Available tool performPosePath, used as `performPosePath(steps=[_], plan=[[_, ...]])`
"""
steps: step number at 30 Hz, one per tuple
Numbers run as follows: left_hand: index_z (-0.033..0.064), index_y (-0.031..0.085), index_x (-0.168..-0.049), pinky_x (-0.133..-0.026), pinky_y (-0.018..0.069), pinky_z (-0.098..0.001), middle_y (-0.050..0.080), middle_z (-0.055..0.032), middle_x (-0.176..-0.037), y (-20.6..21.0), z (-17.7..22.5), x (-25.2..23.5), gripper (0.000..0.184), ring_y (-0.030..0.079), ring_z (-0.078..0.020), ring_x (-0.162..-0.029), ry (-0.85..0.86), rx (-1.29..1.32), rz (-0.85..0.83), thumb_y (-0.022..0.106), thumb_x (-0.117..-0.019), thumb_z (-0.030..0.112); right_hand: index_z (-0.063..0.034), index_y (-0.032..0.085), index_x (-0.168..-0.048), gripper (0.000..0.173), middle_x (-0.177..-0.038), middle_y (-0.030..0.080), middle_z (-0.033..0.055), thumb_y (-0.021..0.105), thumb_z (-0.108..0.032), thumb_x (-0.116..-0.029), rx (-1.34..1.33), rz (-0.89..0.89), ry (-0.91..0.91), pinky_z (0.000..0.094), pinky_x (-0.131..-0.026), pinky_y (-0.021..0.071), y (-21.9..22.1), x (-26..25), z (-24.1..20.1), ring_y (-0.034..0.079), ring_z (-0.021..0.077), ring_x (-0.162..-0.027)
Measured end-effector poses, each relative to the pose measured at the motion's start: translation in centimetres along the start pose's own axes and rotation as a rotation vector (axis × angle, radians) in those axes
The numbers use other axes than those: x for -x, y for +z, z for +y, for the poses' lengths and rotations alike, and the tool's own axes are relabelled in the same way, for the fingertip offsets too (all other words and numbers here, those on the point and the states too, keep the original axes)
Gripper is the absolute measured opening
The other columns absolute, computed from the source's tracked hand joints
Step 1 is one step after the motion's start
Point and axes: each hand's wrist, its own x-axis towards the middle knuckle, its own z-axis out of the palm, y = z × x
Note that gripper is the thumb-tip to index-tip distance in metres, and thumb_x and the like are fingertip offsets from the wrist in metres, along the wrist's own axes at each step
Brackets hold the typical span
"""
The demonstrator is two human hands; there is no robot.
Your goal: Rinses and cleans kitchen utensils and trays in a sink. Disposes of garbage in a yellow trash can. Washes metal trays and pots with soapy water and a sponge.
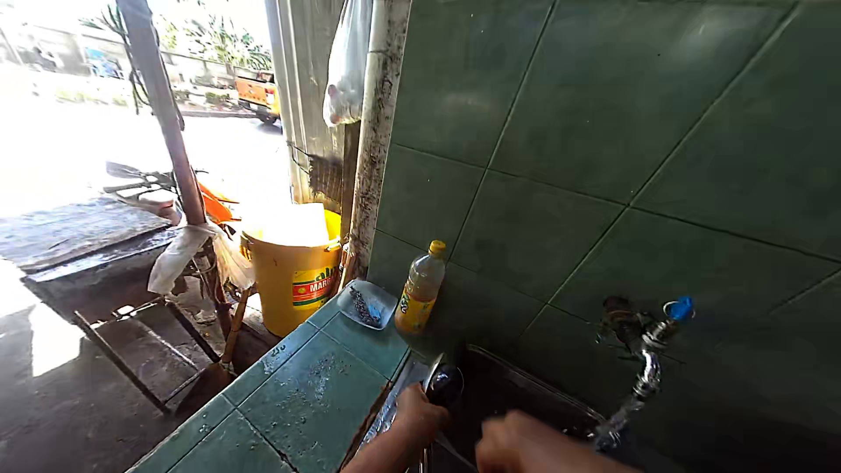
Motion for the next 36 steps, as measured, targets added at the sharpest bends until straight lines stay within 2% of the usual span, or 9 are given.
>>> performPosePath(steps=[3,6,14,18,23,27,29,32,36], plan=[[-0.0019,0.063,-0.112,-0.083,0.0571,-0.0470,0.070,-0.0158,-0.100,0.1,0.1,0.3,0.042,0.070,-0.0261,-0.092,-0.003,0.009,0.003,0.081,-0.0740,0.006,0.0002,0.062,-0.137,0.046,-0.142,0.057,0.0232,0.071,-0.014,-0.0942,-0.089,0.797,-0.061,0.0416,-0.092,0.0608,-8.6,-6.2,-2.3,0.068,0.0284,-0.116],[-0.0017,0.063,-0.109,-0.081,0.0572,-0.0471,0.071,-0.0155,-0.098,0.0,0.2,0.4,0.041,0.070,-0.0258,-0.090,0.003,0.004,0.001,0.081,-0.0725,0.006,-0.0071,0.030,-0.162,0.075,-0.168,0.024,0.0177,0.067,-0.013,-0.0971,-0.202,1.024,-0.164,0.0358,-0.101,0.0569,-12.1,-7.9,-5.0,0.053,0.0245,-0.140],[-0.0010,0.062,-0.109,-0.080,0.0567,-0.0471,0.069,-0.0154,-0.097,-0.1,-0.3,-0.1,0.040,0.069,-0.0260,-0.088,-0.003,-0.051,-0.023,0.080,-0.0740,0.008,-0.0032,0.073,-0.120,0.038,-0.134,0.066,0.0157,0.061,-0.020,-0.0880,0.077,0.894,-0.041,0.0368,-0.077,0.0628,-0.4,-4.5,3.0,0.073,0.0211,-0.104],[-0.0008,0.063,-0.109,-0.076,0.0577,-0.0452,0.070,-0.0141,-0.096,-0.2,-0.1,-0.1,0.039,0.070,-0.0242,-0.086,0.013,-0.030,-0.034,0.080,-0.0753,0.006,0.0059,0.072,-0.116,0.031,-0.124,0.070,0.0229,0.065,-0.010,-0.0911,-0.168,0.585,0.167,0.0452,-0.087,0.0609,4.5,1.0,6.3,0.072,0.0328,-0.107],[-0.0011,0.065,-0.109,-0.077,0.0584,-0.0431,0.071,-0.0136,-0.096,-0.3,0.2,-0.5,0.035,0.070,-0.0225,-0.086,0.024,-0.065,-0.042,0.079,-0.0787,0.005,0.0075,0.066,-0.128,0.041,-0.138,0.060,0.0282,0.065,-0.016,-0.0949,-0.183,0.514,0.642,0.0632,-0.113,0.0386,11.4,7.9,11.7,0.052,0.0469,-0.135],[0.0003,0.067,-0.107,-0.079,0.0594,-0.0427,0.073,-0.0131,-0.095,-0.1,0.1,-0.6,0.034,0.072,-0.0216,-0.086,0.044,-0.086,-0.009,0.082,-0.0765,0.004,0.0122,0.041,-0.149,0.071,-0.160,0.027,0.0373,0.069,-0.026,-0.0956,-0.174,0.684,1.108,0.0762,-0.115,0.0203,15.0,11.6,13.7,0.020,0.0572,-0.150],[0.0013,0.065,-0.109,-0.083,0.0590,-0.0435,0.072,-0.0125,-0.098,-0.1,0.7,0.1,0.037,0.072,-0.0212,-0.091,0.086,-0.186,0.014,0.082,-0.0761,0.006,0.0123,0.035,-0.152,0.074,-0.156,0.034,0.0373,0.069,-0.024,-0.0968,-0.288,0.784,1.282,0.0686,-0.116,0.0288,15.8,12.4,14.5,0.033,0.0539,-0.146],[0.0050,0.063,-0.112,-0.082,0.0575,-0.0468,0.071,-0.0094,-0.094,-0.2,3.5,3.3,0.039,0.070,-0.0214,-0.089,0.216,-0.407,0.046,0.082,-0.0782,0.013,0.0113,0.063,-0.125,0.036,-0.116,0.066,0.0325,0.065,-0.013,-0.0982,-0.571,0.906,1.226,0.0607,-0.099,0.0465,17.8,12.4,15.1,0.063,0.0439,-0.112],[0.0162,0.065,-0.107,-0.065,0.0604,-0.0339,0.070,0.0064,-0.081,-1.6,8.2,9.6,0.039,0.069,-0.0063,-0.074,0.581,-0.497,0.104,0.079,-0.0702,0.021,0.0078,0.067,-0.111,0.023,-0.095,0.068,0.0178,0.066,-0.009,-0.0961,-1.007,1.050,1.100,0.0446,-0.080,0.0551,22.0,8.5,11.3,0.066,0.0237,-0.086]])
